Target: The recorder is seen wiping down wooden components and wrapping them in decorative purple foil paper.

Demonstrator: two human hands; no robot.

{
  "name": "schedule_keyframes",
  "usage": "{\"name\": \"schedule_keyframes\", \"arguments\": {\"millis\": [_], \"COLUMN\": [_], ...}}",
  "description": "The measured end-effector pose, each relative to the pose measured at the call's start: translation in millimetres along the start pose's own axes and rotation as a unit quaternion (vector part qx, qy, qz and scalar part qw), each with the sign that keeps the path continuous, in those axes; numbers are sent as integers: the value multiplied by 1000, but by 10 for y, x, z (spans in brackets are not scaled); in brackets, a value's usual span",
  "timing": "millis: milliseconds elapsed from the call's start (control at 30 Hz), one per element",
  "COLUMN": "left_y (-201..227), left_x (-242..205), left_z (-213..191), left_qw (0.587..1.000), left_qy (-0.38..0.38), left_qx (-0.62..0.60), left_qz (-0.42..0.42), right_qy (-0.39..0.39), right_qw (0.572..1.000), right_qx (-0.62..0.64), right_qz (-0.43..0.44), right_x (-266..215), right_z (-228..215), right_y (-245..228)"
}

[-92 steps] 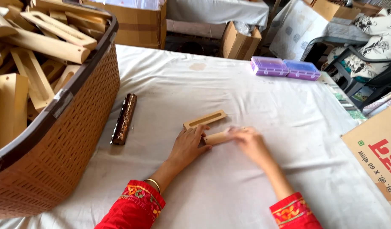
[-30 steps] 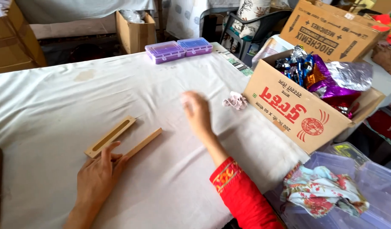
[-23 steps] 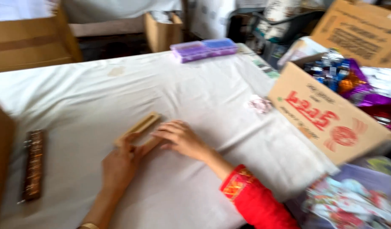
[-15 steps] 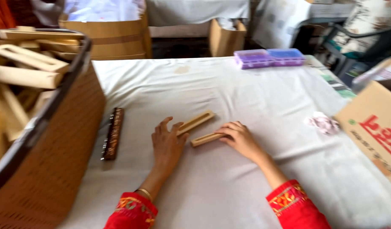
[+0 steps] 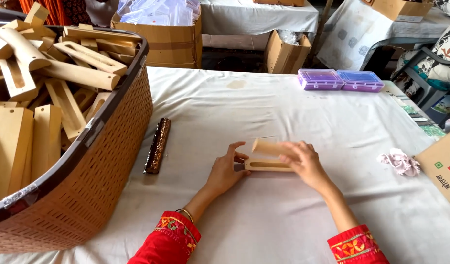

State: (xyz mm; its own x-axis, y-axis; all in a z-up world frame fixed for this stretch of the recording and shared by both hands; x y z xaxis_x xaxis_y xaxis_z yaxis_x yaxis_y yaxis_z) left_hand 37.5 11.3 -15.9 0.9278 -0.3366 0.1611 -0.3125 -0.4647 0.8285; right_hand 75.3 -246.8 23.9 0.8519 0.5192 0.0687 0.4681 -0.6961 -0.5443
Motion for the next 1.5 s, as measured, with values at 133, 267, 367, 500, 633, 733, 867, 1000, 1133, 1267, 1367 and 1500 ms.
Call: {"name": "schedule_keyframes", "arguments": {"millis": [133, 267, 367, 500, 633, 733, 867, 1000, 1133, 1267, 1367, 1500], "left_y": [252, 141, 131, 145, 172, 160, 172, 145, 173, 163, 172, 172], "left_x": [-75, -56, -53, -52, -57, -56, -51, -43, -41, -30, -28, -17], "left_z": [-91, -30, -29, -55, -62, -62, -68, -53, -65, -55, -60, -84], "left_qw": [999, 992, 991, 995, 996, 997, 999, 999, 998, 998, 998, 1000], "left_qy": [20, 19, 8, 5, -2, -6, -8, -23, -33, -40, -38, -3], "left_qx": [39, 112, 111, 76, 69, 70, 20, -29, -31, -12, -7, 6], "left_qz": [-2, 61, 74, 66, 53, 44, 29, -11, -31, -47, -46, -23], "right_qy": [-29, -69, -95, -106, -120, -118, -124, -128, -127, -134, -130, -78], "right_qw": [987, 996, 995, 993, 989, 990, 981, 973, 972, 972, 975, 985], "right_qx": [-158, -54, -16, 19, 51, 67, 137, 173, 171, 174, 168, 141], "right_qz": [-14, -1, 23, 43, 62, 45, 52, 82, 95, 80, 71, 58], "right_x": [0, 1, -8, -18, -16, -21, -35, -35, -36, -50, -59, -47], "right_z": [157, 131, 122, 65, 20, -20, -89, -92, -102, -122, -135, -128], "right_y": [88, -13, -74, -142, -90, 61, 222, 300, 276, 292, 270, 202]}}
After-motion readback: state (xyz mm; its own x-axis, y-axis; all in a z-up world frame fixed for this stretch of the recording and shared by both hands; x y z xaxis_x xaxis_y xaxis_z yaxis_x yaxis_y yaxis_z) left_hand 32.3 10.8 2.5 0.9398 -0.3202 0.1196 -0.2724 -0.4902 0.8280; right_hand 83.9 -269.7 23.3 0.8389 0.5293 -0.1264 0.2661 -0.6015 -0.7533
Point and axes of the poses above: each hand's wrist, its own x-axis towards the middle knuckle, its own z-axis out of the palm, y = z × x, the point moved 2 cm from there along x, towards the middle knuckle, and after that the axes turned 15 degrees about -y, right-handed, at the moved point
